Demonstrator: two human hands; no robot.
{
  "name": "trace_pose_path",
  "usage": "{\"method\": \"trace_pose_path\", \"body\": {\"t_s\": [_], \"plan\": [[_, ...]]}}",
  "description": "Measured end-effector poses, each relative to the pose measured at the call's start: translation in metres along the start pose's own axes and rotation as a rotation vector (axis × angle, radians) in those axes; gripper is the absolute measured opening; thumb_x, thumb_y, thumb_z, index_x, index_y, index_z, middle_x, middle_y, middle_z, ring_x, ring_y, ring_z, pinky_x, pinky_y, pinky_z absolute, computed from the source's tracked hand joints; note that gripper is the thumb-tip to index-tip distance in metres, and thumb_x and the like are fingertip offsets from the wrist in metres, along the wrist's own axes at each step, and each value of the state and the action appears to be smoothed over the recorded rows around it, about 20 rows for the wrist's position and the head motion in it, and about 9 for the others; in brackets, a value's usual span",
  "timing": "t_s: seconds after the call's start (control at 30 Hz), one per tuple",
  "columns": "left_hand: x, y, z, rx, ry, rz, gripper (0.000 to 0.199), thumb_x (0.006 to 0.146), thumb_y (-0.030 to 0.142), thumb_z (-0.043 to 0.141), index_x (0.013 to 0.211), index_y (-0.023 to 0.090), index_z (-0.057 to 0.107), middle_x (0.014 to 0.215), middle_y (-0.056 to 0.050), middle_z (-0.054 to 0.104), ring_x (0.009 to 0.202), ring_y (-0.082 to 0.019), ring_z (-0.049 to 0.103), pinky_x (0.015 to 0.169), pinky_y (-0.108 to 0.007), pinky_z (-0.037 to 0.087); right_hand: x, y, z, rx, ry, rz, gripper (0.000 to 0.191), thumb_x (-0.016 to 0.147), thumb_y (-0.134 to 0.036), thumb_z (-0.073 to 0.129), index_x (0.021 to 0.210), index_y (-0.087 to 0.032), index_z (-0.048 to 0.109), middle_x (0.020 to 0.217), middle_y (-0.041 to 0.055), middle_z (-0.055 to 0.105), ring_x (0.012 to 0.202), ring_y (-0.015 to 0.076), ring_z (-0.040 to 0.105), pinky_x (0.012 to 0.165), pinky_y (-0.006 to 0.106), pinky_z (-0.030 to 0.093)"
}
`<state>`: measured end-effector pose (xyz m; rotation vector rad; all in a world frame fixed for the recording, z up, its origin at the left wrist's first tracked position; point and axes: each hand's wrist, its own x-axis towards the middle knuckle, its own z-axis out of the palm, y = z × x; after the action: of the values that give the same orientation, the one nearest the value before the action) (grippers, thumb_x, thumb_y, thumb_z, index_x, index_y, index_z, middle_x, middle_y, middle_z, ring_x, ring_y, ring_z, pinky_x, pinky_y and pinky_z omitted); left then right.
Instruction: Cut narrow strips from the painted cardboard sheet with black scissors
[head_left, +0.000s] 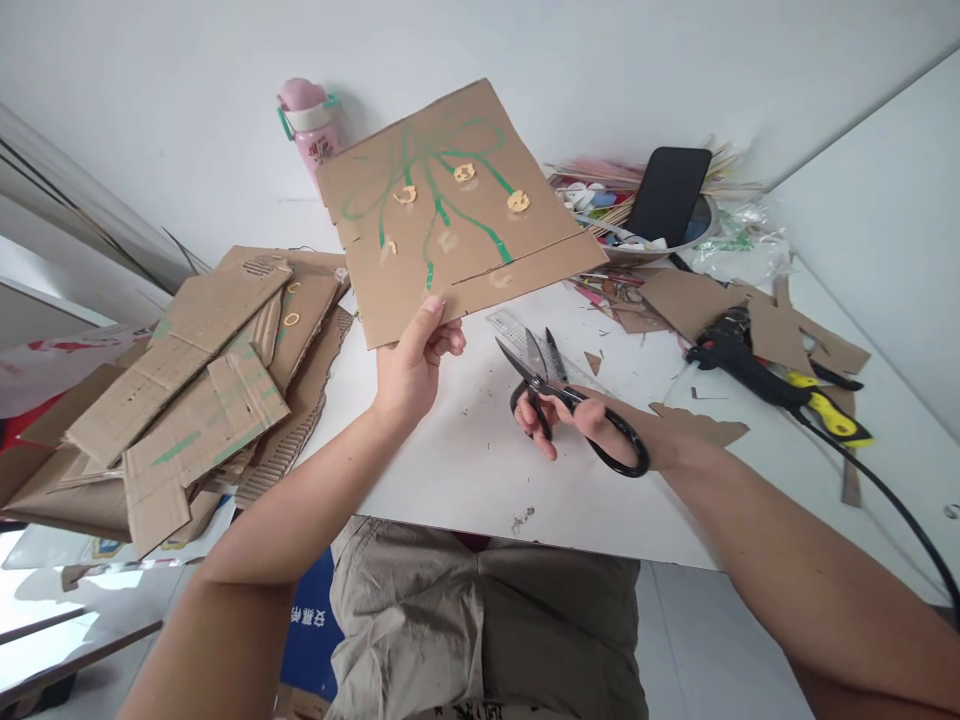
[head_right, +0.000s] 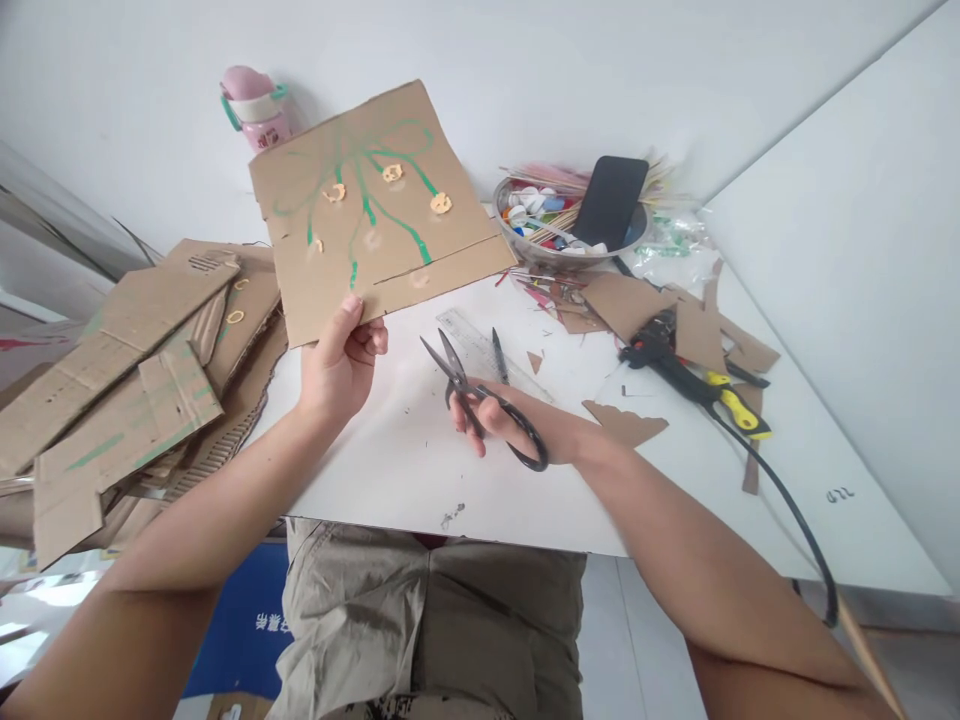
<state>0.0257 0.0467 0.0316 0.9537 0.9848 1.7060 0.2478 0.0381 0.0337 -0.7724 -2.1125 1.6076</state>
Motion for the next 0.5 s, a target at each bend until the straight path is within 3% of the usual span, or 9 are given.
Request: {"method": "trace_pose_path", "body": {"t_s": [0.13, 0.23, 0.5], "plan": [[-0.012, -0.002, 0.007, 0.105, -0.03, -0.025, 0.046, 0.085, 0.063, 0.084, 0.075, 0.023, 0.064, 0.068, 0.0, 0.07, 0.057, -0.013, 0.068, 0.056, -0.028, 0.057, -0.001, -0.003, 0.013, 0.074, 0.072, -0.004, 0.083, 0.085, -0.107, 0.044, 0.094, -0.025, 0.051, 0.081, -0.0031, 0.051, 0.062, 0.0148, 0.051, 0.065, 0.037, 0.049], [-0.021, -0.006, 0.011, 0.136, -0.089, -0.054, 0.051, 0.086, 0.068, 0.082, 0.073, 0.022, 0.064, 0.069, -0.001, 0.072, 0.061, -0.016, 0.072, 0.061, -0.03, 0.061, 0.0, -0.003, 0.022, 0.047, 0.135, 0.019, 0.084, 0.085, -0.108, 0.041, 0.096, -0.025, 0.051, 0.085, -0.0009, 0.054, 0.067, 0.0166, 0.053, 0.067, 0.037, 0.048], [-0.036, -0.015, 0.019, 0.139, -0.168, -0.112, 0.044, 0.09, 0.063, 0.082, 0.076, 0.023, 0.07, 0.07, -0.002, 0.074, 0.065, -0.018, 0.074, 0.067, -0.033, 0.067, 0.008, 0.019, 0.032, 0.04, 0.229, -0.012, 0.094, 0.08, -0.113, 0.031, 0.105, -0.025, 0.052, 0.083, -0.0011, 0.055, 0.064, 0.0174, 0.055, 0.06, 0.037, 0.044]]}}
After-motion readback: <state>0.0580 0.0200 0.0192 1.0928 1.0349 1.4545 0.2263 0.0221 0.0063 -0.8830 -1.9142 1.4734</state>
